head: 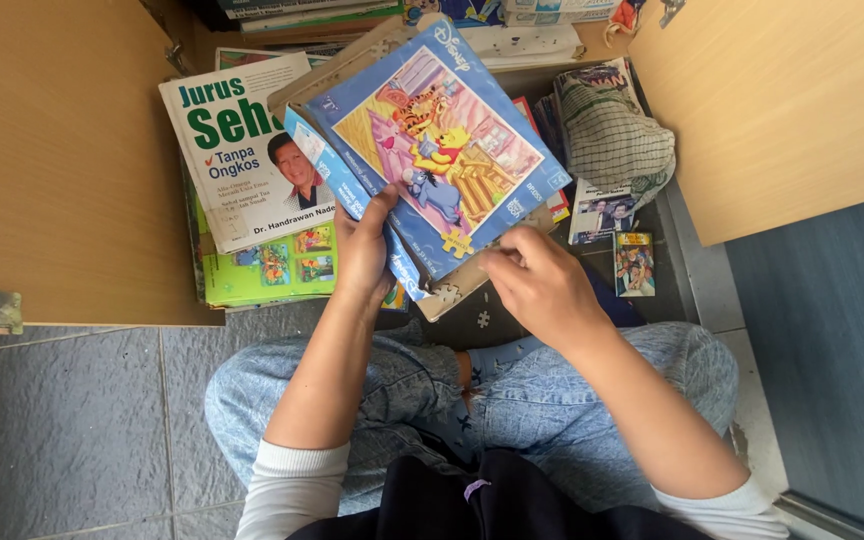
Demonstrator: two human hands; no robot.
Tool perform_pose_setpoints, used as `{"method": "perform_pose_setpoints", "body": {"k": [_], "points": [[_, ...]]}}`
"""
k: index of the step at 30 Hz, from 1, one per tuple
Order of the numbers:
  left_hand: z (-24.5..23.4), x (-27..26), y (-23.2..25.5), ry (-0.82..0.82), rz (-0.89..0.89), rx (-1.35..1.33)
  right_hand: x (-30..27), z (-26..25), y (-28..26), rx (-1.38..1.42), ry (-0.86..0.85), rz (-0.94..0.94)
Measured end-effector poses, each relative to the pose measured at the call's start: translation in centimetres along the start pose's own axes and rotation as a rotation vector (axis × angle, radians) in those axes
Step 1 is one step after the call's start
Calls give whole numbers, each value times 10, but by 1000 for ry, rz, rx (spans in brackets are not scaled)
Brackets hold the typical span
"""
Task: Cleaning and organizing books and boxes on a lower cabinet shelf.
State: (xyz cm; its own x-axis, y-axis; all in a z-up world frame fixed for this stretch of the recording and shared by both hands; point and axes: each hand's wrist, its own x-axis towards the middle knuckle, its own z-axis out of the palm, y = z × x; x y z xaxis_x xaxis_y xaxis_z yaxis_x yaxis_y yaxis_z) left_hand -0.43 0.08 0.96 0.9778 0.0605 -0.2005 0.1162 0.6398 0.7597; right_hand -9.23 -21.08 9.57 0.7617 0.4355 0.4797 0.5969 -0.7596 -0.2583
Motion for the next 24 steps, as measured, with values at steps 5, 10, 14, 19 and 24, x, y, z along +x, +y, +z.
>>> {"method": "perform_pose_setpoints", "body": {"k": [5, 10, 14, 19, 24], "points": [[6, -1, 10, 51, -44, -73, 3, -11, -4, -70, -30, -105], [7, -3, 8, 32, 2, -69, 0, -8, -2, -102, 41, -171], [-1, -3, 3, -14, 33, -72, -1, -5, -4, -102, 65, -189], [11, -11, 12, -7, 78, -90, -3, -6, 1, -117, 85, -158], [10, -10, 14, 34, 43, -115, 9, -18, -6, -124, 28, -160]]}}
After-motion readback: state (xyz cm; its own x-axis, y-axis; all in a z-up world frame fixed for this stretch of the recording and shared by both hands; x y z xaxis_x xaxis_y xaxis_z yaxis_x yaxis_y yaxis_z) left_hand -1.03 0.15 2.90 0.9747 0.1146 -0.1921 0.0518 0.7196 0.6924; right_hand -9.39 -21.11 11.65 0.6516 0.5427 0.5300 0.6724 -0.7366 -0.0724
